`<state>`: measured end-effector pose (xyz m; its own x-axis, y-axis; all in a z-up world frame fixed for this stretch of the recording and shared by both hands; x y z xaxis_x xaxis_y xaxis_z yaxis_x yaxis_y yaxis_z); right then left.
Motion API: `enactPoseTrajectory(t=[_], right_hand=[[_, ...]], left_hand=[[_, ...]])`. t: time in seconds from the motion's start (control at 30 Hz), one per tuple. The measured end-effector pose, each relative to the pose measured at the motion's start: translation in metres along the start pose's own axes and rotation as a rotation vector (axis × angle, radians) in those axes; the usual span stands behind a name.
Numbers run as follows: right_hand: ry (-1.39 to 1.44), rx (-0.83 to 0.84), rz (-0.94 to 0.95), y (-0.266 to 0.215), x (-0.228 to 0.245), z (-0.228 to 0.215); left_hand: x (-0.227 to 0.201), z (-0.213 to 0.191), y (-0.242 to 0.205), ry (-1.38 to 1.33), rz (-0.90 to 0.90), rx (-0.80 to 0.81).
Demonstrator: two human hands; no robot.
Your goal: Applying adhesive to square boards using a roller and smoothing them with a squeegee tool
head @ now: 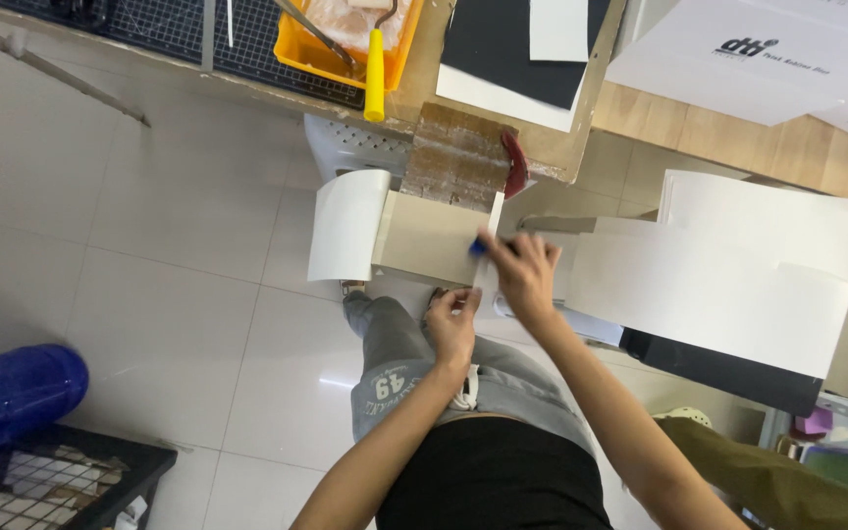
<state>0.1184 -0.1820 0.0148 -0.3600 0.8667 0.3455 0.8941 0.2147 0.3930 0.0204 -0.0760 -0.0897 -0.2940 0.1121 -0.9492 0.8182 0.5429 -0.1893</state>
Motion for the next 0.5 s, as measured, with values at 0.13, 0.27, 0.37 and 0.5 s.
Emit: enactPoseTrajectory(t=[0.13, 0.27, 0.37, 0.5], right_hand=[[0.001, -0.025, -0.007, -0.019, 0.000, 0.004], [-0.008, 0.047, -0.065, -0.016, 0.008, -0.003], [0.019, -0.058, -0.005, 0.001, 0.002, -0.005], [0.023, 0.041, -0.073, -0.025, 0.010, -0.001]], left_hand=[[-0.018, -0.009, -0.002, 0.073, 0.019, -0.002], [-0.012, -0.008, 0.003, 0.085, -0.023, 0.013], [-0.008, -0.008, 0.002, 0.086, 0.004, -0.002], [-0.009, -0.008, 0.004, 0.090, 0.028, -0.006]])
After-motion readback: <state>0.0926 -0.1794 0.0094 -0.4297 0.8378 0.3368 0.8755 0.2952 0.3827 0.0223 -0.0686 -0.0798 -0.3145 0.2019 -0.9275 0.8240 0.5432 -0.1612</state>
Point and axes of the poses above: each hand's wrist, its own y-axis towards the middle knuckle, its own z-axis out of the palm, x = y × z, the point moved 6 cm from there along y, towards the middle knuckle, and after that the axes turned 15 degrees about z, right-handed, at the moved point
